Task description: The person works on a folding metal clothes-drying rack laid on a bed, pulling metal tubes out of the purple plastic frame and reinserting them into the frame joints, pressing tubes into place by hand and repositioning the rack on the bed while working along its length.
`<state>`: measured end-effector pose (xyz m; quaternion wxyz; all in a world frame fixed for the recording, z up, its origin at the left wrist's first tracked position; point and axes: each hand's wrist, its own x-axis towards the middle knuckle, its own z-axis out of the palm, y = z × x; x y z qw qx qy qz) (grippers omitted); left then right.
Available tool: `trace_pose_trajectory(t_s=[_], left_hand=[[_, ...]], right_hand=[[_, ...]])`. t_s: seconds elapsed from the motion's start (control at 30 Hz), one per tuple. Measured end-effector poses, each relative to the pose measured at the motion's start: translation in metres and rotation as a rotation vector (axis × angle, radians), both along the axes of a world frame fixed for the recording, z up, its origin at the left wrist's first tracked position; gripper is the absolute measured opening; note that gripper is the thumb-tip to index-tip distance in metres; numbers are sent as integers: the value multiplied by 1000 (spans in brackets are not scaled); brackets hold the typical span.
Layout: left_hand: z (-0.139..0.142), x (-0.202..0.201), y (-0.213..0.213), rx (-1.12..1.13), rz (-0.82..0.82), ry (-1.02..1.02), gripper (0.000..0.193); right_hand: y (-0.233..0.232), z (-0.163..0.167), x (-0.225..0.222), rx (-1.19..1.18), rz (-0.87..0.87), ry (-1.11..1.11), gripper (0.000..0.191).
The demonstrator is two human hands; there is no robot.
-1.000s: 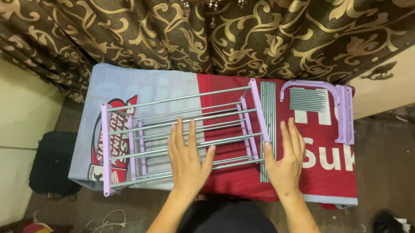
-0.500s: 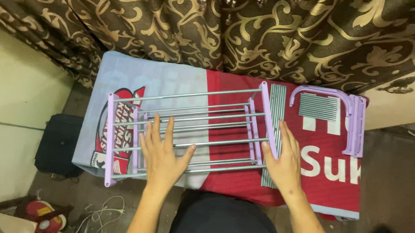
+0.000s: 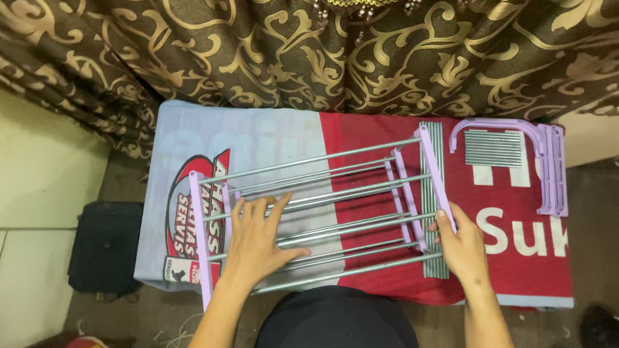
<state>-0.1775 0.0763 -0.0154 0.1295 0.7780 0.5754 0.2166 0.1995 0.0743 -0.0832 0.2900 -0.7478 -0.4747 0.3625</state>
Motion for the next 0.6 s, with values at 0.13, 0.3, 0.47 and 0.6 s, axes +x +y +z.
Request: trace_pose_trajectory(t_s=[0.13, 0.3, 0.47, 0.6], left_hand=[[5, -1, 5, -60, -13, 78, 92], [6, -5, 17, -37, -57, 15, 86], [5, -14, 39, -52, -111, 41, 88], [5, -20, 52, -41, -122, 38, 83]], right_hand=[[-5, 1, -2, 68, -16, -80, 40], [-16, 4, -8, 97, -95, -10, 39], [-24, 9, -20, 103, -150, 111, 39], [-21, 8, -29, 102, -185, 191, 40]])
